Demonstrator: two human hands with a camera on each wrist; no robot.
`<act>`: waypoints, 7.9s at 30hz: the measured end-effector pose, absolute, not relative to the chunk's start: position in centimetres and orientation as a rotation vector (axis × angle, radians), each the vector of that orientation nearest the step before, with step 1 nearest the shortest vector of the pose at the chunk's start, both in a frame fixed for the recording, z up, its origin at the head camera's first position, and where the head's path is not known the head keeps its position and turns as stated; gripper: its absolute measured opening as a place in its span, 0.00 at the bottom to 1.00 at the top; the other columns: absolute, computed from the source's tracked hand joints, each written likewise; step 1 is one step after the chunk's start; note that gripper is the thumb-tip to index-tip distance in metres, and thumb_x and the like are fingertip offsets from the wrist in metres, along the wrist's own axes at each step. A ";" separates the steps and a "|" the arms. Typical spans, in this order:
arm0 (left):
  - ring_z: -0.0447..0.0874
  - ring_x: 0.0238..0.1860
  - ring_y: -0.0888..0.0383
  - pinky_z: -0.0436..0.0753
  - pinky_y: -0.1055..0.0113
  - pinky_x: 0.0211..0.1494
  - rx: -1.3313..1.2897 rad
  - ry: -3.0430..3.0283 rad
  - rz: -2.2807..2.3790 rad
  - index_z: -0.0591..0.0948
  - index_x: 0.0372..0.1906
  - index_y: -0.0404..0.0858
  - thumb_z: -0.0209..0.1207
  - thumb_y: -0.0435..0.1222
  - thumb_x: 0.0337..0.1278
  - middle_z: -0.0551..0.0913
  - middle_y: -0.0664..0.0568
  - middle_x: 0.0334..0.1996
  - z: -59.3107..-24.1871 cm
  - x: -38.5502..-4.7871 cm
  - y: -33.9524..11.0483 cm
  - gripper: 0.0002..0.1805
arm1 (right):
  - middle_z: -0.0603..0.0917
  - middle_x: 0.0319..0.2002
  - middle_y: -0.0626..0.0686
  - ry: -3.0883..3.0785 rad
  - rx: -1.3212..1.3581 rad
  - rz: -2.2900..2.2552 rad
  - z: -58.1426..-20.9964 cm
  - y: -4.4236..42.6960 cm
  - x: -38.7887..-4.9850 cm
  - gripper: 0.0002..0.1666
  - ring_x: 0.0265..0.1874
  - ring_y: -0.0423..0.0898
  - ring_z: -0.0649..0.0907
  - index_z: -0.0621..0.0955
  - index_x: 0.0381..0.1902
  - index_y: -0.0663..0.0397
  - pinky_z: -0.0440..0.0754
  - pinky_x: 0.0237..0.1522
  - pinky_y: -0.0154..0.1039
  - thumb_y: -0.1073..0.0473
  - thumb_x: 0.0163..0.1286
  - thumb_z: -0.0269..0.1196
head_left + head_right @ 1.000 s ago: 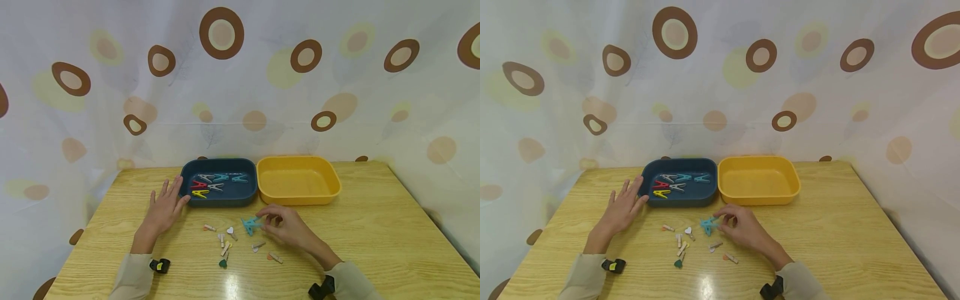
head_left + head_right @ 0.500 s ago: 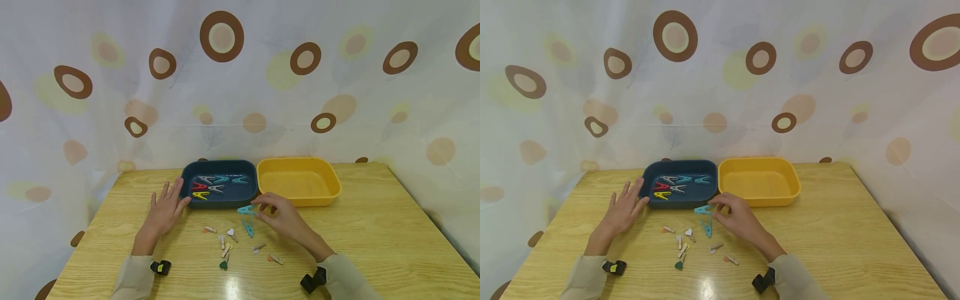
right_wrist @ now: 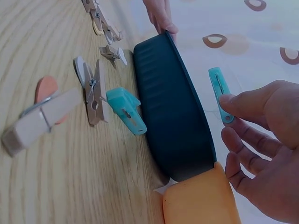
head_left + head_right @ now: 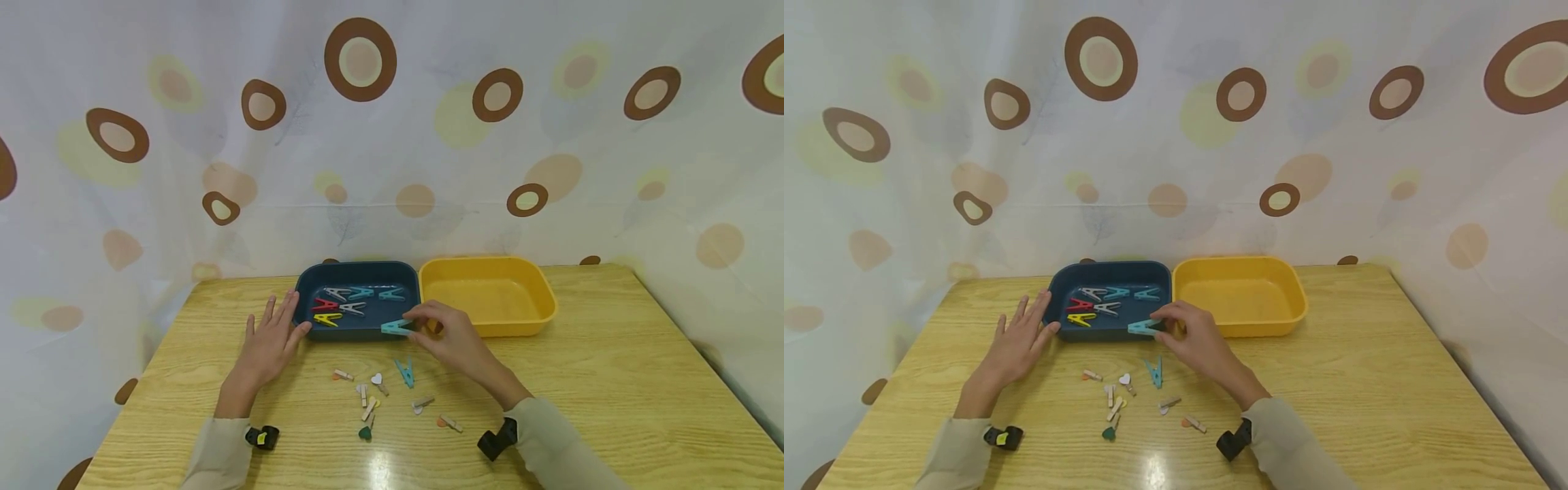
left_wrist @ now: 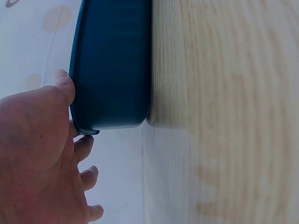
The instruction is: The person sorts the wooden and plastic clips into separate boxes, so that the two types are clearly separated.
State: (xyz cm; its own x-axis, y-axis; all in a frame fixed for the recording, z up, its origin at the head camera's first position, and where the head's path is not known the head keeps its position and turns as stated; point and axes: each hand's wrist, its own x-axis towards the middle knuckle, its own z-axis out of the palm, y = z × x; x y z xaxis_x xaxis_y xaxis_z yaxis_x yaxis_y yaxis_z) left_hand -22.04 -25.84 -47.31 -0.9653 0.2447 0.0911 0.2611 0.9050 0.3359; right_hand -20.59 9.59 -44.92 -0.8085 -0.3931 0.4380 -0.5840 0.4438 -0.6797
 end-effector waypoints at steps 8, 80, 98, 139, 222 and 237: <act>0.39 0.81 0.35 0.40 0.26 0.73 -0.401 -3.019 -0.547 0.47 0.84 0.39 0.39 0.57 0.82 0.47 0.44 0.83 -47.4 -22.0 -25.9 0.40 | 0.84 0.37 0.51 -2.511 0.783 1.252 -44.7 8.9 -21.7 0.14 0.32 0.48 0.80 0.88 0.49 0.55 0.80 0.30 0.41 0.66 0.65 0.73; 0.39 0.81 0.37 0.40 0.27 0.73 -0.398 -3.012 -0.582 0.47 0.84 0.40 0.40 0.58 0.81 0.47 0.46 0.83 -47.5 -22.1 -25.9 0.40 | 0.87 0.54 0.52 -2.822 0.604 0.878 -45.6 4.7 -28.3 0.15 0.54 0.55 0.78 0.90 0.50 0.48 0.68 0.50 0.57 0.57 0.65 0.75; 0.39 0.81 0.36 0.40 0.26 0.73 -0.395 -3.016 -0.573 0.47 0.84 0.40 0.40 0.57 0.81 0.47 0.45 0.83 -47.5 -22.1 -26.0 0.40 | 0.86 0.57 0.51 -2.856 0.576 0.811 -46.0 4.3 -28.7 0.19 0.55 0.54 0.76 0.90 0.50 0.48 0.65 0.46 0.53 0.52 0.61 0.78; 0.38 0.81 0.36 0.39 0.26 0.73 -0.395 -3.028 -0.584 0.45 0.84 0.40 0.38 0.58 0.81 0.46 0.45 0.83 -47.6 -22.0 -26.0 0.41 | 0.86 0.48 0.51 -2.496 0.718 1.163 -43.3 9.9 -21.9 0.17 0.39 0.53 0.80 0.87 0.52 0.52 0.80 0.40 0.47 0.60 0.66 0.74; 0.37 0.81 0.36 0.38 0.26 0.73 -0.414 -3.039 -0.592 0.45 0.84 0.39 0.37 0.58 0.82 0.45 0.44 0.83 -47.2 -22.2 -25.9 0.41 | 0.86 0.36 0.48 -2.708 0.614 1.422 -48.5 8.8 -16.9 0.11 0.33 0.42 0.80 0.87 0.42 0.58 0.82 0.36 0.37 0.71 0.62 0.71; 0.38 0.81 0.35 0.39 0.25 0.72 -0.411 -3.020 -0.602 0.46 0.84 0.39 0.38 0.57 0.82 0.46 0.44 0.83 -47.2 -22.0 -25.9 0.40 | 0.86 0.38 0.48 -2.685 0.588 1.427 -46.6 9.4 -16.8 0.12 0.37 0.49 0.83 0.87 0.42 0.54 0.78 0.33 0.35 0.71 0.62 0.70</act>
